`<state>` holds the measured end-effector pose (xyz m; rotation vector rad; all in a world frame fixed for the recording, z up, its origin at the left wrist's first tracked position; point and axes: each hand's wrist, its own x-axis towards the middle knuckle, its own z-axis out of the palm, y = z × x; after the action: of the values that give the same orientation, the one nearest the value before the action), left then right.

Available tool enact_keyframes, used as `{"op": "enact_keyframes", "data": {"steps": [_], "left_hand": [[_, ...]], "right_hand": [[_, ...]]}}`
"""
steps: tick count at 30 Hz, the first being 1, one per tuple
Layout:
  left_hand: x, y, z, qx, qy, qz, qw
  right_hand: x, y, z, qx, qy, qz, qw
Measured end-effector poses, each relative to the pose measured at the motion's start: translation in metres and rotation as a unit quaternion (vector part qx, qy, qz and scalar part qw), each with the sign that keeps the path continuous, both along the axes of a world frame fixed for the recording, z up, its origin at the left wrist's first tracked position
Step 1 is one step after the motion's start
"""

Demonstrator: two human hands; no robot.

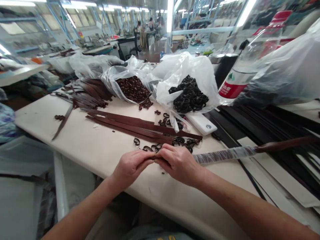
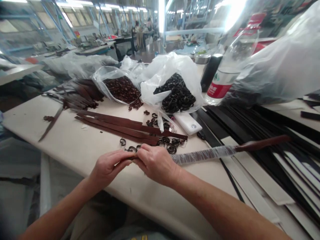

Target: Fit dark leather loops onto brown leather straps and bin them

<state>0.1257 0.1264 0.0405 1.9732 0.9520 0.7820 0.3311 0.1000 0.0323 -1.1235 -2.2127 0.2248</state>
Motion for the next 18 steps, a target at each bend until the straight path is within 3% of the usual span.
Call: {"op": "enact_keyframes", "data": {"steps": [3,8,11,13,18], "left_hand": [[0.002,0.02,0.004,0.047,0.059,-0.057,0.996],[0.02,0.081,0.013,-0.114,0.075,-0.093,0.986],[0.047,0.127,0.008,0.002,0.138,-0.021,0.99],[0.068,0.152,-0.002,0.069,0.213,0.003,0.975],[0.102,0.175,-0.025,0.089,0.307,-0.022,0.947]], "right_hand": [[0.006,0.006,-0.003,-0.008,0.007,-0.014,1.0],[0.01,0.014,-0.007,-0.013,0.024,-0.039,0.999],[0.008,0.014,-0.011,-0.011,0.01,-0.033,0.999],[0.006,0.012,-0.013,-0.014,-0.003,-0.028,1.0],[0.006,0.012,-0.014,-0.021,-0.011,-0.035,0.999]]}}
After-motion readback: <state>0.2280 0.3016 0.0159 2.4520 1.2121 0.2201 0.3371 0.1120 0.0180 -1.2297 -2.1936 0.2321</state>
